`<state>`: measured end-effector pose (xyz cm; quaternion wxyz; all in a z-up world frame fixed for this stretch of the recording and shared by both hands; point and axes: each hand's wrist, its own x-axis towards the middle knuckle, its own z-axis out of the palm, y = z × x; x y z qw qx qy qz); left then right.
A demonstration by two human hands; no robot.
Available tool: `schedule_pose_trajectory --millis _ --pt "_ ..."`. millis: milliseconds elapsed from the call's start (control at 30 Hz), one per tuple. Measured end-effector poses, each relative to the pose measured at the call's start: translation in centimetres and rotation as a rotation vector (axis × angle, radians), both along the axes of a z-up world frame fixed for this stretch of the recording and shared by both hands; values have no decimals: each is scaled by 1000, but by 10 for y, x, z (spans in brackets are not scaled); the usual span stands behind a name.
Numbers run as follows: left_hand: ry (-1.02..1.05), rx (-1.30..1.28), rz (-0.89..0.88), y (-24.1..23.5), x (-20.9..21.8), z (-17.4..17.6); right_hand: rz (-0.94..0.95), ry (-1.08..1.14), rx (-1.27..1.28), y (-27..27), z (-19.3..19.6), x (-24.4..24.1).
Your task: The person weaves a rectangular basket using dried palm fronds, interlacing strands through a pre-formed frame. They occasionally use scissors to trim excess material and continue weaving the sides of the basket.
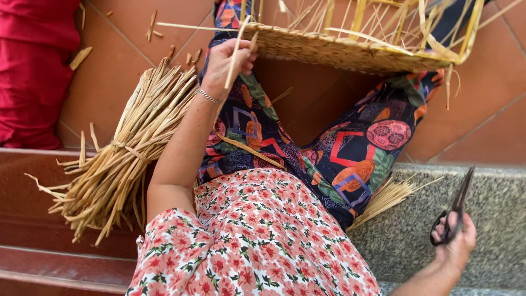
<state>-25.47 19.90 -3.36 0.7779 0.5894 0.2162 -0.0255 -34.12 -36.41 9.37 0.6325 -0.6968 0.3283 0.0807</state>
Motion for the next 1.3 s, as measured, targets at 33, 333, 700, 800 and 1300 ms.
schedule_pose_trajectory --millis 33,333,700,800,1300 --pt "11 24 10 -1 2 -1 -4 14 136 -14 1 -3" --pt "-175 180 162 -21 21 -42 906 -73 460 64 -39 82" --pt "-105 68 118 -24 10 -17 1335 -29 424 232 -62 182" --pt "-111 53 114 -23 9 -16 1344 -20 403 240 -64 190" --pt "-110 43 107 -25 7 -14 1335 60 445 228 -95 209"
